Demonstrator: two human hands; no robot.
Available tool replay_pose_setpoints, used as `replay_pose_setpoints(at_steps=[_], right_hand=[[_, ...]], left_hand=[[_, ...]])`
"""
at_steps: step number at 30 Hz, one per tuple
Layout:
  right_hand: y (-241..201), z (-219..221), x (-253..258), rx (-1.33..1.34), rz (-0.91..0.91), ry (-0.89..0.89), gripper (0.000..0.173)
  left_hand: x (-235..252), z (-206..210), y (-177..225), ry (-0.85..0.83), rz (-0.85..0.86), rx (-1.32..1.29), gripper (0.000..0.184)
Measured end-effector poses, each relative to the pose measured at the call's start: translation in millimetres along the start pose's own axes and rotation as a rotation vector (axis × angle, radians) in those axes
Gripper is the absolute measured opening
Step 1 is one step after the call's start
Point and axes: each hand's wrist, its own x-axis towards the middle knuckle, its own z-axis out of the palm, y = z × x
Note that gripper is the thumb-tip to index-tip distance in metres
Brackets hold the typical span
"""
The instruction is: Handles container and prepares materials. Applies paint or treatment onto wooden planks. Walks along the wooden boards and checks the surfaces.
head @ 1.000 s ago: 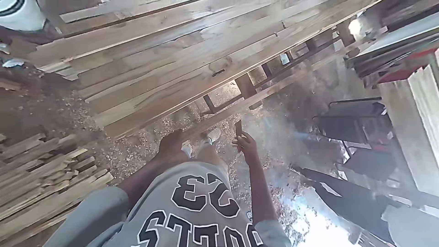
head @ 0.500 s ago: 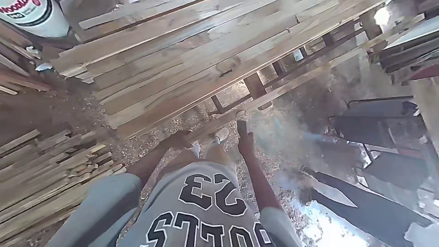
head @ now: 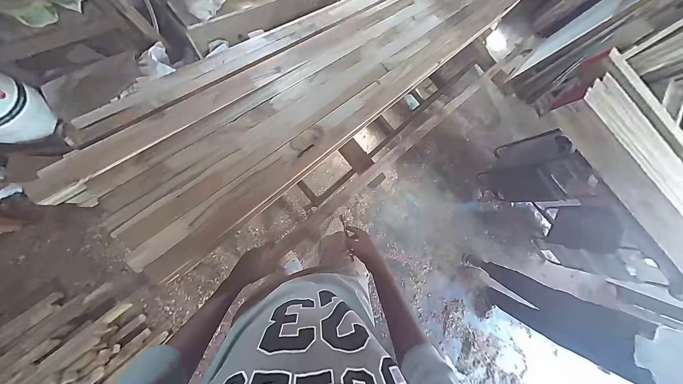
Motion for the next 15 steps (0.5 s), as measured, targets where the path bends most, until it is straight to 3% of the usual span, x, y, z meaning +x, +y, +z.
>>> replay_pose_setpoints(at_steps=[3,6,11,15], right_hand=[[9,-43,7,0.359,-0.031,0.118,0.046],[17,-83,26,0.596,-0.124,0.222,0.041],[16,-150,66,0.633,-0.178,0.376,0.047],[12,-193,92,0.612,-0.197,0.391,0.048]], left_hand=[[1,1,-1,0.005,-0.003,0.019,0.077],[-5,-1,17,0.021,-0.125,0.13,0.066],[-13,19,55,0.263,-0.439,0.234,0.038],[-3,27,55,0.238,-0.516,0.307,0.033]])
